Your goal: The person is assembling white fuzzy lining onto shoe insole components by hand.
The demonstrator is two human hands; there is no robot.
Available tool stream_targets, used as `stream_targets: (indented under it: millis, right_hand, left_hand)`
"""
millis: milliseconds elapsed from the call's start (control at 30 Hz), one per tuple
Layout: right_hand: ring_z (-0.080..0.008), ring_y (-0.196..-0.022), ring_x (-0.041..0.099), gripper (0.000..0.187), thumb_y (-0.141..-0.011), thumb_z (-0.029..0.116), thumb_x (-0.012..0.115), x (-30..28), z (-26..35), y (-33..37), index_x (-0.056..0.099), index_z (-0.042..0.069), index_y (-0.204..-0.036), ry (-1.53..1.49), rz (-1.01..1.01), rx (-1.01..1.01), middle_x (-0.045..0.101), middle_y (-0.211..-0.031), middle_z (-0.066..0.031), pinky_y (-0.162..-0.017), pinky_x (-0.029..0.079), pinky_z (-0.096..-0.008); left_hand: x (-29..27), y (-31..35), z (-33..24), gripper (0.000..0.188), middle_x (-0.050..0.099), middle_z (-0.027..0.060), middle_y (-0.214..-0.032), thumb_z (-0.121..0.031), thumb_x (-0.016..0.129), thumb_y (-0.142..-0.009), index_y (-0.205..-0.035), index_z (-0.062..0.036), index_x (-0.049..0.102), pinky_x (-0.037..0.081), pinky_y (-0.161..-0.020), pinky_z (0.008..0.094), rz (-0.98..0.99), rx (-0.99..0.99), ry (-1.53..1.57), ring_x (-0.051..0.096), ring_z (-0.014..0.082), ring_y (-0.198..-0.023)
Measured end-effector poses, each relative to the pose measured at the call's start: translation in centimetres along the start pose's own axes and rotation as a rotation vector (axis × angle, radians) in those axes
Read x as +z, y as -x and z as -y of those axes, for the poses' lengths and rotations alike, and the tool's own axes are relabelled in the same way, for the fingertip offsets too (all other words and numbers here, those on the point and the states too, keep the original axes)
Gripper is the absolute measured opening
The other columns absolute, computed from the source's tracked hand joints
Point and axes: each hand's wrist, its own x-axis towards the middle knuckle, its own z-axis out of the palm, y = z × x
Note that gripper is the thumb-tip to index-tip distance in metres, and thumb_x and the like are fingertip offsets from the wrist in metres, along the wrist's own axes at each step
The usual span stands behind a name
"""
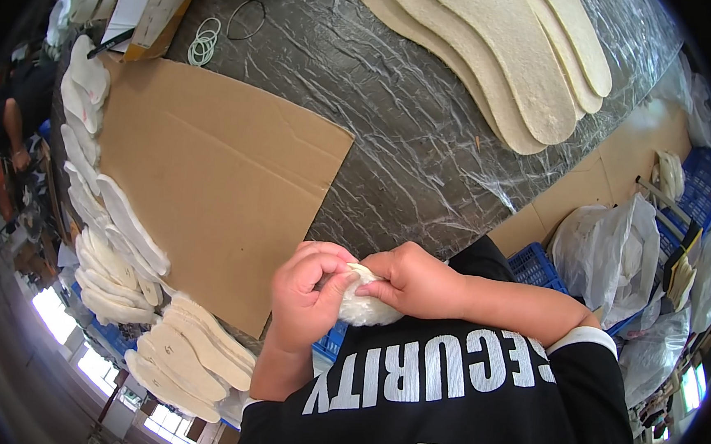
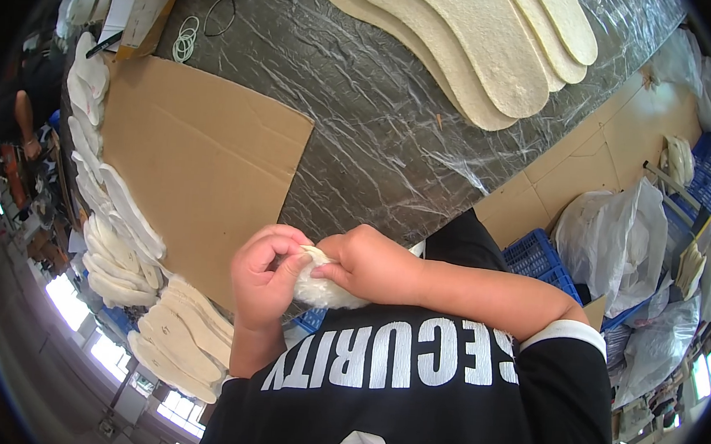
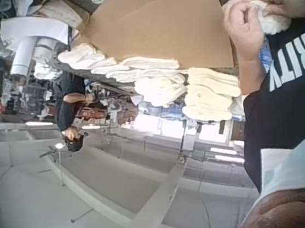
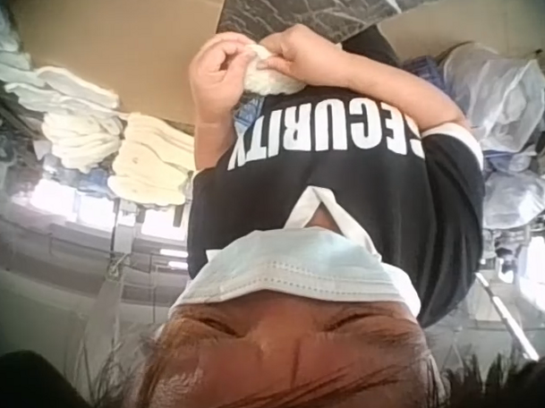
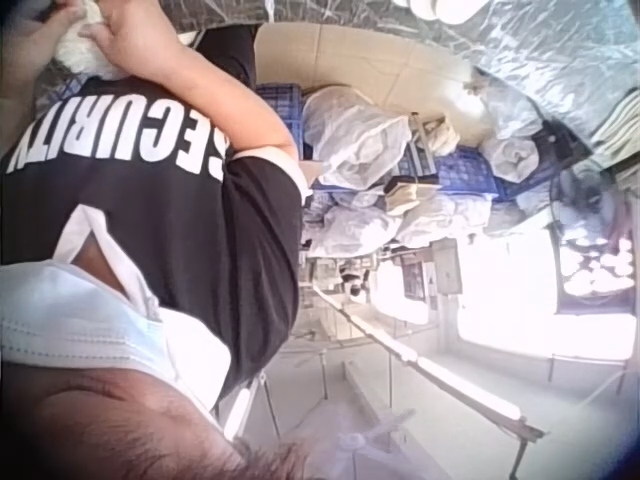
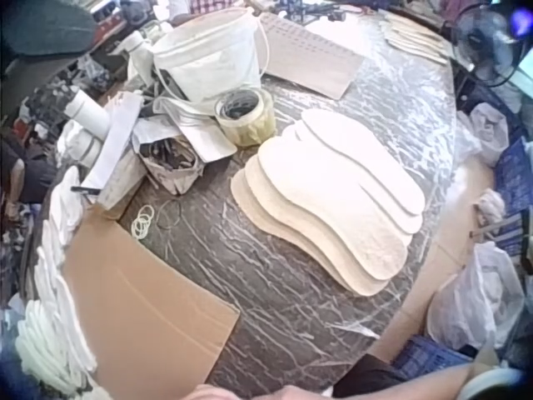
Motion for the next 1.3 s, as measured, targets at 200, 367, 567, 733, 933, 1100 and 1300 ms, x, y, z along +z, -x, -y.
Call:
stream_targets:
  millis: [200, 367, 567, 733, 933, 1100, 1300]
  right_hand:
    - [-0.0391, -0.070, 0.061, 0.018, -0.087, 0.017, 0.065, 0.2, -0.2, 0.8, 0.065, 0.000, -0.093, 0.041, -0.127, -0.043, 0.064, -0.077, -0.0201, -0.063, 0.049, -0.0412]
    - [-0.0394, -0.069, 0.061, 0.017, -0.087, 0.017, 0.065, 0.1, 0.5, 1.1, 0.064, 0.000, -0.090, 0.082, -0.171, -0.064, 0.063, -0.076, -0.0204, -0.061, 0.049, -0.0413]
    - [-0.0393, -0.069, 0.061, 0.018, -0.087, 0.018, 0.065, 0.4, 0.7, 1.4, 0.064, 0.001, -0.092, 0.138, -0.147, -0.041, 0.063, -0.076, -0.0209, -0.060, 0.049, -0.0408]
    - [-0.0393, -0.071, 0.062, 0.019, -0.087, 0.019, 0.066, 0.7, 0.4, 1.4, 0.064, 0.001, -0.094, 0.151, -0.159, -0.026, 0.063, -0.078, -0.0211, -0.062, 0.050, -0.0399]
    - [-0.0337, -0.071, 0.063, 0.024, -0.091, 0.023, 0.062, -0.5, -0.1, 0.0, 0.065, 0.000, -0.099, -0.016, -0.054, -0.058, 0.065, -0.080, -0.0208, -0.066, 0.050, -0.0381]
    - [-0.0283, -0.066, 0.061, 0.027, -0.090, 0.024, 0.061, -3.1, 1.2, -3.2, 0.068, -0.002, -0.092, 0.151, 0.095, -0.002, 0.065, -0.076, -0.0200, -0.065, 0.049, -0.0364]
    - [-0.0344, -0.069, 0.064, 0.020, -0.085, 0.018, 0.062, -2.8, 0.4, -5.1, 0.069, -0.001, -0.088, 0.271, -0.063, 0.139, 0.065, -0.077, -0.0221, -0.066, 0.049, -0.0397]
  left_hand:
    - [1.7, -0.3, -1.6, 0.024, 0.060, 0.0099, -0.100, -0.004, 0.078, -0.073, -0.092, 0.0013, 0.064, 0.045, -0.078, 0.0280, -0.306, -0.029, 0.506, 0.057, 0.0175, -0.085]
    - [-0.7, 1.1, 0.0, 0.026, 0.057, 0.0083, -0.095, -0.009, 0.080, -0.073, -0.090, 0.0025, 0.064, 0.044, -0.077, 0.0285, -0.179, 0.097, 0.083, 0.054, 0.0182, -0.082]
    - [-0.6, 1.6, -1.2, 0.018, 0.058, 0.0082, -0.082, -0.009, 0.076, -0.076, -0.085, 0.0027, 0.065, 0.043, -0.072, 0.0283, -0.180, -0.059, -0.010, 0.055, 0.0195, -0.077]
    - [-0.5, 1.4, -1.0, 0.013, 0.061, 0.0062, -0.078, -0.006, 0.074, -0.075, -0.084, -0.0005, 0.066, 0.042, -0.072, 0.0309, -0.171, -0.055, -0.147, 0.056, 0.0197, -0.075]
    - [-0.5, 1.0, -1.1, 0.012, 0.061, 0.0044, -0.085, -0.002, 0.071, -0.070, -0.076, -0.0056, 0.062, 0.040, -0.076, 0.0352, -0.039, -0.017, -0.272, 0.054, 0.0229, -0.080]
    - [0.2, 0.1, -0.6, 0.019, 0.061, 0.0067, -0.092, 0.002, 0.068, -0.069, -0.082, -0.0051, 0.055, 0.041, -0.078, 0.0376, -0.069, 0.368, -0.563, 0.054, 0.0286, -0.083]
    - [-0.3, 0.4, -1.5, 0.017, 0.062, 0.0087, -0.095, 0.002, 0.065, -0.072, -0.083, -0.0043, 0.053, 0.042, -0.080, 0.0397, 0.077, 0.459, -0.577, 0.056, 0.0302, -0.085]
